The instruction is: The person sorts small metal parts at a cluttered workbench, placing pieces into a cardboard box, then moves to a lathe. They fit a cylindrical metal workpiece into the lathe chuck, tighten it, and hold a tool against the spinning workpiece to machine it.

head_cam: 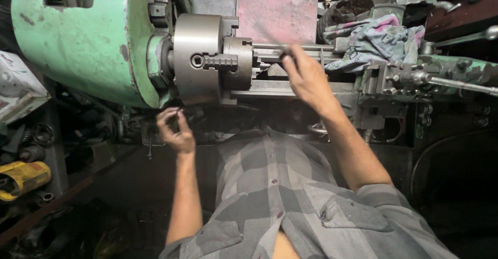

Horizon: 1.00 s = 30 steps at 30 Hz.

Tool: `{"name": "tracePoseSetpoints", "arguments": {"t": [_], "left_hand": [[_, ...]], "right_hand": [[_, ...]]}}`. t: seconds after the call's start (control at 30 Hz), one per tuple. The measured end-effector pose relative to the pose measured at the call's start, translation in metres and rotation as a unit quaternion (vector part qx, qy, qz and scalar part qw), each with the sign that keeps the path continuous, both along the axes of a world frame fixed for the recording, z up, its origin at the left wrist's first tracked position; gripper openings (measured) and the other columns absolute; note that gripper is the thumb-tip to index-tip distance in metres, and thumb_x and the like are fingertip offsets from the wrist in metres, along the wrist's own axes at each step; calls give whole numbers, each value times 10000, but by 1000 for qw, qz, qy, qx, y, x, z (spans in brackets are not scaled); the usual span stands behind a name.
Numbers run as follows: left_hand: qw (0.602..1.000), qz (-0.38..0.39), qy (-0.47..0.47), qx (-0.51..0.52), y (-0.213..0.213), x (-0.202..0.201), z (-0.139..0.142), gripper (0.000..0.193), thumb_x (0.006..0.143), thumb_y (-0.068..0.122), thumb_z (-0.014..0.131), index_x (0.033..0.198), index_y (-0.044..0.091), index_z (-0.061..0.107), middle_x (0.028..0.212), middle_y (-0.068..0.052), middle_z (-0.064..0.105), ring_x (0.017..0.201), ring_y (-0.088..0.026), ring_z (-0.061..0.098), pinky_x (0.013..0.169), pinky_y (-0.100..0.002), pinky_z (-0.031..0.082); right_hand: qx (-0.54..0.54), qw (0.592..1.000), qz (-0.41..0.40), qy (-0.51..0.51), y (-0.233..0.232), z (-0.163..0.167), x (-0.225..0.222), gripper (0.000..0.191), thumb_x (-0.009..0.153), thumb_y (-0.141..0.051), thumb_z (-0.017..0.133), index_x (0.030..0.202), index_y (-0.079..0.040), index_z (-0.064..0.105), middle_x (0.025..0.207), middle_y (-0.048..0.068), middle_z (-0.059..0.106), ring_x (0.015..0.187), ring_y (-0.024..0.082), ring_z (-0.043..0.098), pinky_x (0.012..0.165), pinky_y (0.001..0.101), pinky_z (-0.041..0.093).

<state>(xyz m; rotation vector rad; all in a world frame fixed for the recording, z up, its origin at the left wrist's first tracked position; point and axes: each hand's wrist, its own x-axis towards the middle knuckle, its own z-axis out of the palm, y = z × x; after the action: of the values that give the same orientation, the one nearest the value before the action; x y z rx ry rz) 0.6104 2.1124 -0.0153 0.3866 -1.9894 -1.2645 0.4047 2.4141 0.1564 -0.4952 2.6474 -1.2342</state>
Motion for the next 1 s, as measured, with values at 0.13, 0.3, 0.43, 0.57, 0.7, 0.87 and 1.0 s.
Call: {"name": "tracePoseSetpoints", "arguments": {"t": [0.13, 0.3, 0.43, 0.57, 0.7, 0.87, 1.0], "left_hand": [[958, 64, -223, -166, -51, 31, 12, 272, 964, 192, 772, 1176, 72, 652, 1200, -194, 697, 1115, -328, 666, 1016, -454, 544], [844, 101, -388, -356, -90, 57, 19, 1079, 613, 524, 937, 1429, -52, 528, 1356, -391, 546, 1224, -550, 508, 977, -619, 414], [894, 43, -357, -268, -96, 63, 13, 1143, 660, 520, 922, 1536, -41, 447, 1452, -343, 526, 1336, -510, 494, 1127, -590, 396], [895, 77, -368, -238, -88, 58, -3, 1011, 733, 475, 888, 1505, -29, 472, 1443, -307, 555, 1317, -493, 529, 1128, -572, 414], [946, 139, -218, -197, -57, 49, -12, 939, 903, 410, 855, 1515, -112, 371, 1533, -360, 481, 1437, -526, 477, 1208, -568, 376], [881, 133, -394, -225, -63, 49, 33, 933, 754, 550, 886, 1344, -99, 569, 1222, -309, 626, 1124, -494, 583, 972, -563, 463], [840, 140, -320, -415, -31, 35, 74, 399, 889, 378, 808, 1027, 19, 703, 1045, -215, 688, 1034, -423, 658, 953, -508, 516]], "right_hand": [[26, 997, -45, -52, -7, 3, 4, 233, 1082, -233, 499, 1249, -84, 562, 881, 207, 675, 843, 401, 681, 740, 482, 500], [7, 999, 13, 35, -8, 5, 10, 191, 1076, -201, 555, 1180, -41, 568, 973, 212, 680, 909, 413, 669, 762, 482, 506], [18, 998, -44, -49, -10, 5, 10, 208, 1073, -222, 533, 1198, -63, 584, 921, 199, 673, 884, 383, 684, 769, 474, 500], [-1, 998, 57, 22, -8, 9, 20, 178, 1060, -183, 574, 1180, -51, 581, 1001, 194, 682, 941, 379, 672, 798, 450, 512], [-46, 998, -39, -25, 1, 8, 21, 192, 1097, -192, 563, 1243, -76, 608, 915, 135, 650, 827, 227, 601, 737, 348, 491], [-166, 981, -11, -98, 35, 2, 25, 200, 1116, -195, 546, 1254, -76, 628, 918, 71, 553, 817, 92, 474, 734, 252, 426], [-58, 983, 174, -20, 72, 1, 19, 178, 1012, -192, 621, 1144, -84, 670, 948, 98, 670, 857, 202, 581, 813, 354, 451]]}}
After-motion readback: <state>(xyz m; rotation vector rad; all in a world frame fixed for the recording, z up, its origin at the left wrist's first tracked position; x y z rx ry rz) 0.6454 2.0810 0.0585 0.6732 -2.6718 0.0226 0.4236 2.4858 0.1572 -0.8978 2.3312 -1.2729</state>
